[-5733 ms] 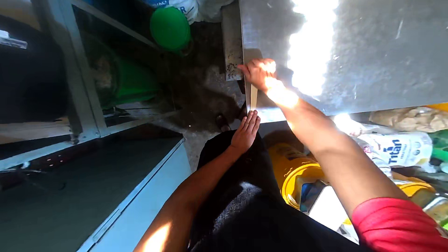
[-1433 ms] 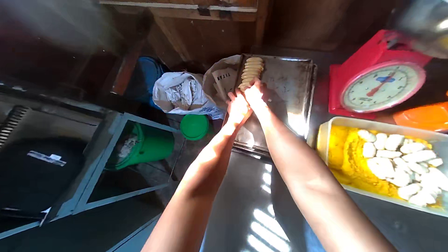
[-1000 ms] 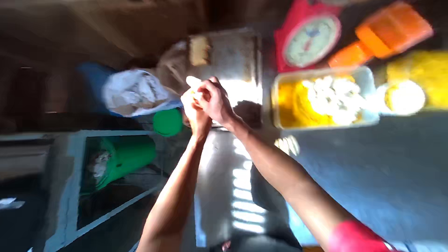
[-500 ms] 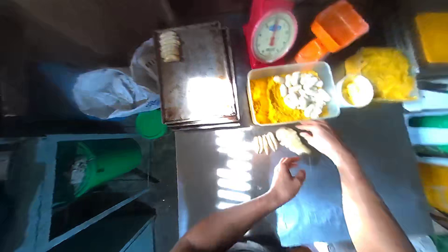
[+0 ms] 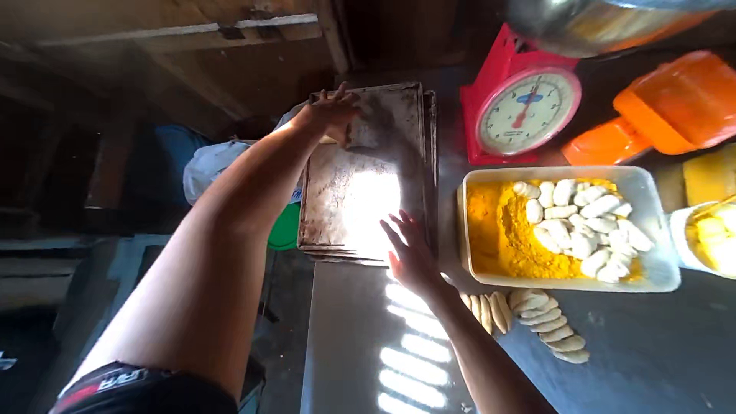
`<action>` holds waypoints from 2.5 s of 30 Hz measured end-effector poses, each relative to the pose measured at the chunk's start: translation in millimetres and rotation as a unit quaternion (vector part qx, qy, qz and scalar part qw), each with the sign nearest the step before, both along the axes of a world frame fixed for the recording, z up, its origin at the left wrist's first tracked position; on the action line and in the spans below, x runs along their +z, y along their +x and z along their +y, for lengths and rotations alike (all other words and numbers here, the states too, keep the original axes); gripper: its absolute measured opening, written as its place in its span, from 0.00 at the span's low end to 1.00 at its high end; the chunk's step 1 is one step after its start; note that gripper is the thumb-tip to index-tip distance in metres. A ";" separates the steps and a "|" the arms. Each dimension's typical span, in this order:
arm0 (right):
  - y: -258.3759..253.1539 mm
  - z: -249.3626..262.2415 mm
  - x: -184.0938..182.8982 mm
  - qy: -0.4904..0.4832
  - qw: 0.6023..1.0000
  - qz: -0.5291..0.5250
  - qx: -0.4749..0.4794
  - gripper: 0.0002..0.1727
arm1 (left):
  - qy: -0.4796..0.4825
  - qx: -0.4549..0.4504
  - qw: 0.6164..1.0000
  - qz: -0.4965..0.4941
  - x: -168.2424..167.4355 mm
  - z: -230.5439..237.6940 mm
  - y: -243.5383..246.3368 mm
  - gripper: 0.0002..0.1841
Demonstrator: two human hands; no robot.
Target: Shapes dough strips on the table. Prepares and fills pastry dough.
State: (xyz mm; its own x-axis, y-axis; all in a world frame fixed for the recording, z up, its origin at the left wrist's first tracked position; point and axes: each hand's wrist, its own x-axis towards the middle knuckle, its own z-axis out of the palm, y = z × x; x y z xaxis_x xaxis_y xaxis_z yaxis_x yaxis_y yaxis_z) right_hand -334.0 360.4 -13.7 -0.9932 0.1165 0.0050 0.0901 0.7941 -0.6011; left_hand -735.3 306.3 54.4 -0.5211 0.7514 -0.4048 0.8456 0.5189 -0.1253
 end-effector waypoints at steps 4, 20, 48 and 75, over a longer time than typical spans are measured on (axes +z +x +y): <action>-35.8 -9.5 -7.8 0.044 0.997 -0.063 0.007 0.33 | 0.020 -0.090 0.995 -0.033 -10.3 -12.1 -32.6 0.48; -16.7 -4.9 33.1 0.001 0.989 -0.145 0.042 0.37 | 0.487 0.147 0.858 -0.069 106.4 -144.6 190.6 0.17; 563.2 169.4 91.6 0.037 0.924 0.035 -0.380 0.29 | 0.429 0.360 0.773 -0.298 -60.0 32.9 668.5 0.21; 289.4 445.8 82.7 0.187 0.966 -0.177 -0.031 0.15 | 0.481 0.652 0.522 -0.266 -19.6 -37.4 696.5 0.17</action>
